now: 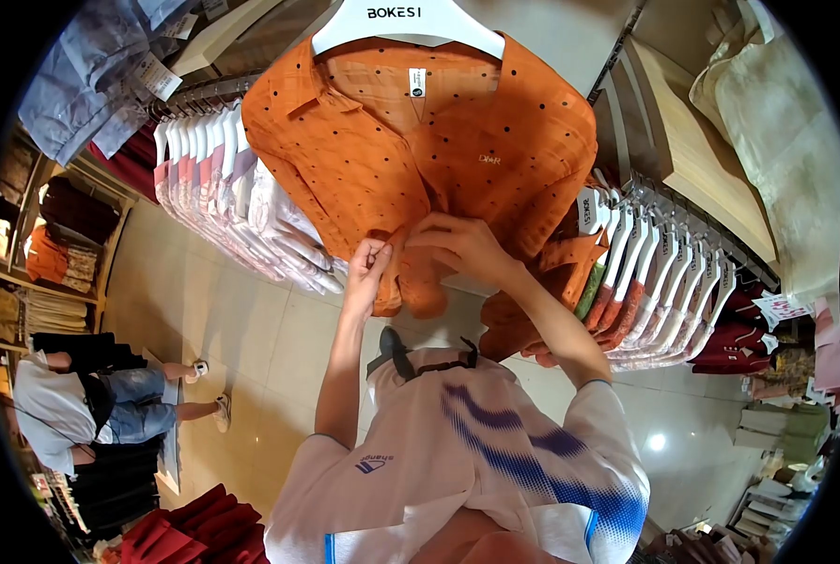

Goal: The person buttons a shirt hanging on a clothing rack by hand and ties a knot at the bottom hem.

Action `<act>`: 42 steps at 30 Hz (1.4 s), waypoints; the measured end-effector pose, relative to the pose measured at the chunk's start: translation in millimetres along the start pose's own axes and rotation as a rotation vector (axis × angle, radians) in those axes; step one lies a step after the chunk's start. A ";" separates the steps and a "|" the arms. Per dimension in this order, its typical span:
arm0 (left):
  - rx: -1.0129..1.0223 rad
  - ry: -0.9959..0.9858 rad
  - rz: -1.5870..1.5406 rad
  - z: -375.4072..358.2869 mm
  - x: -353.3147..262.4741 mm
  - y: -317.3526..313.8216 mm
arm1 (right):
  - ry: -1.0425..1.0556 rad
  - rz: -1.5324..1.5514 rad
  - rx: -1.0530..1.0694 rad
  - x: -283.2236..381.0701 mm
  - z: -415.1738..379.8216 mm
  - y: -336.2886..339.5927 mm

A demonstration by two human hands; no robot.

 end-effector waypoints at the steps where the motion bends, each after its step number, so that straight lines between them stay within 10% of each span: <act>1: 0.000 0.000 -0.001 -1.7 -2.0 -1.3 | -0.013 0.089 -0.023 -1.4 -0.8 1.3; 17: 0.019 0.048 -0.324 -37.1 28.0 -36.9 | 0.144 0.365 -0.144 12.8 -8.3 -23.7; 28: -0.138 -0.034 0.311 -53.3 16.2 -39.1 | -0.033 -1.005 0.246 5.7 -41.2 -70.8; 42: -0.127 -0.058 0.111 -51.0 48.0 -18.2 | 0.218 -0.714 0.512 19.2 -41.2 -48.5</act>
Point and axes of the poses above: each hand's wrist, its own z-axis towards the middle knuckle, its own y-axis out of the back of the hand, x = y × z, the point moved 7 cm from there along z, towards the middle knuckle, and after that the axes turned 9 degrees about x, right-handed, at the moved point
